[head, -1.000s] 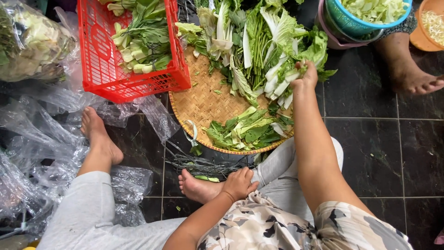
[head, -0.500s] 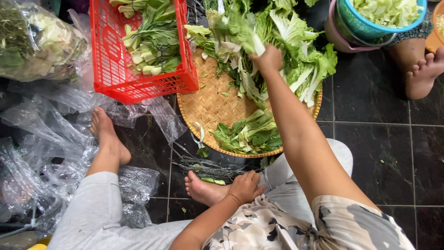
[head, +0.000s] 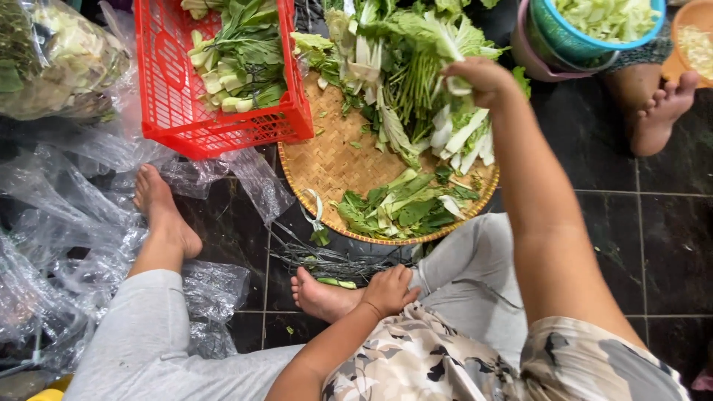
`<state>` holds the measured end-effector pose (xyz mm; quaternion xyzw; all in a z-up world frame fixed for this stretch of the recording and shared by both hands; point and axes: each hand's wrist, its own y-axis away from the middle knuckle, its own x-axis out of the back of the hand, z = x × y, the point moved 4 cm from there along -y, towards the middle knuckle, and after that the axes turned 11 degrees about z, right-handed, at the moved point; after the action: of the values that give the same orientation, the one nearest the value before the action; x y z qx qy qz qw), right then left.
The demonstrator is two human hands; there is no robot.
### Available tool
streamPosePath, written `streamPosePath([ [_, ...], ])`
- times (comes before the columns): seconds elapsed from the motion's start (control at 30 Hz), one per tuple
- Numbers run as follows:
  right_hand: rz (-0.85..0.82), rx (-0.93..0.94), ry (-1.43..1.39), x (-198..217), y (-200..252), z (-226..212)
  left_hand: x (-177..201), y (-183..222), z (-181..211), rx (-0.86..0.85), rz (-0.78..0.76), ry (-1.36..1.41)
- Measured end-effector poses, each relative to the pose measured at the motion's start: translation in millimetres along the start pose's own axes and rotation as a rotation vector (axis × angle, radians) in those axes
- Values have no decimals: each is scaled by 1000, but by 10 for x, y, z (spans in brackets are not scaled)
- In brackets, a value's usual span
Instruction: The person is organizing Chinese cabbage leaves into bundles and tying them with string while sitting on the floor.
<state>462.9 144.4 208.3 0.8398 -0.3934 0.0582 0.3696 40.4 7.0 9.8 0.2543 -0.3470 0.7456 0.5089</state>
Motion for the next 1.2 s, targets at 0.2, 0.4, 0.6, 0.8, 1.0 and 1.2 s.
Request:
streamPosePath([
  [0.2,-150,269,-123,1111,450,230,-67,-17,-49,-2,-61,-59],
  [0.4,-203,451,-13,1610,1416,454,-129,-75,-181,14,-94,-36],
  [0.6,174,336,48,1944,2084,1112,333,-367,272,-39,178,20],
  [0.8,531,375,-157,1040,3512,1747,461,-755,980,-14,83,178],
  [1.0,575,-81,-369,91,3641,3368,170,-713,974,-34,114,256],
  [1.2,481,87,-54,159,3851,3228,280,-734,998,-37,127,241],
])
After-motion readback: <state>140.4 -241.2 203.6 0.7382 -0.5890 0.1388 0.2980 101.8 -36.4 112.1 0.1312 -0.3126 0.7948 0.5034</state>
